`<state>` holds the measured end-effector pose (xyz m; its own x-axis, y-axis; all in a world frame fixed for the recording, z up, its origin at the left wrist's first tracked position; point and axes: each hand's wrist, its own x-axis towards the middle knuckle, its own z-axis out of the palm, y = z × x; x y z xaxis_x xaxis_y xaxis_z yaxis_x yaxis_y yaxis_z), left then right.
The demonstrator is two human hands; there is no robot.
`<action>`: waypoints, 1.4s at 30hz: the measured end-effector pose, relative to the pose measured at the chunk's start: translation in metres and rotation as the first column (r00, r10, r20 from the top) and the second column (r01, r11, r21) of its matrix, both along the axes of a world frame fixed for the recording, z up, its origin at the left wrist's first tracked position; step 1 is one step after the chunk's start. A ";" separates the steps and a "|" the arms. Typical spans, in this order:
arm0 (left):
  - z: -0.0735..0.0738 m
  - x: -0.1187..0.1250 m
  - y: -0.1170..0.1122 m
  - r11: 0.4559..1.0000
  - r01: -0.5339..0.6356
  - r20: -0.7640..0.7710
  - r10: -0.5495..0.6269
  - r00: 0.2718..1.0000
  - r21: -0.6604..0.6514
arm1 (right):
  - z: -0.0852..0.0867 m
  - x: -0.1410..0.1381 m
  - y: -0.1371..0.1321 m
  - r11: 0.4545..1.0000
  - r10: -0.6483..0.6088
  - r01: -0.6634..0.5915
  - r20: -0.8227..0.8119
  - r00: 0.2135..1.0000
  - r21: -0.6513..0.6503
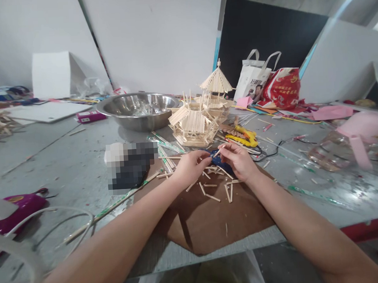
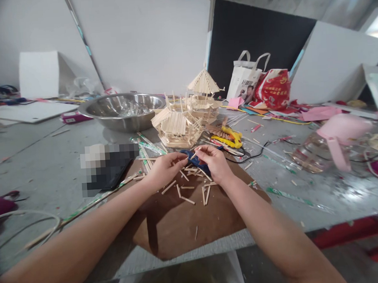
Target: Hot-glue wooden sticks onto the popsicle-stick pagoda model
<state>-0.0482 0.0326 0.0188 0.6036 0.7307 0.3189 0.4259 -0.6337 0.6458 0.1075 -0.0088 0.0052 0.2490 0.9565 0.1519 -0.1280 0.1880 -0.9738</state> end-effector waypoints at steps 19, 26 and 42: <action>0.012 0.012 0.014 0.856 -0.020 0.248 0.172 0.953 -0.516 | 0.001 0.000 -0.003 1.000 0.015 -0.014 0.013 1.000 -0.026; 0.010 0.039 0.042 0.568 0.147 0.452 0.445 0.774 -0.810 | -0.007 0.002 0.000 0.999 0.005 0.012 0.308 0.951 -0.052; -0.007 0.042 0.065 0.297 0.519 0.597 0.450 0.664 -0.802 | -0.005 -0.005 -0.008 0.995 0.003 -0.083 0.789 0.614 0.061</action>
<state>-0.0061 0.0979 0.0116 0.6088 0.7571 -0.2370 -0.3934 0.5475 0.7386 0.1024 -0.0169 0.0000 -0.0459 0.9364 0.3480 0.6701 0.2873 -0.6844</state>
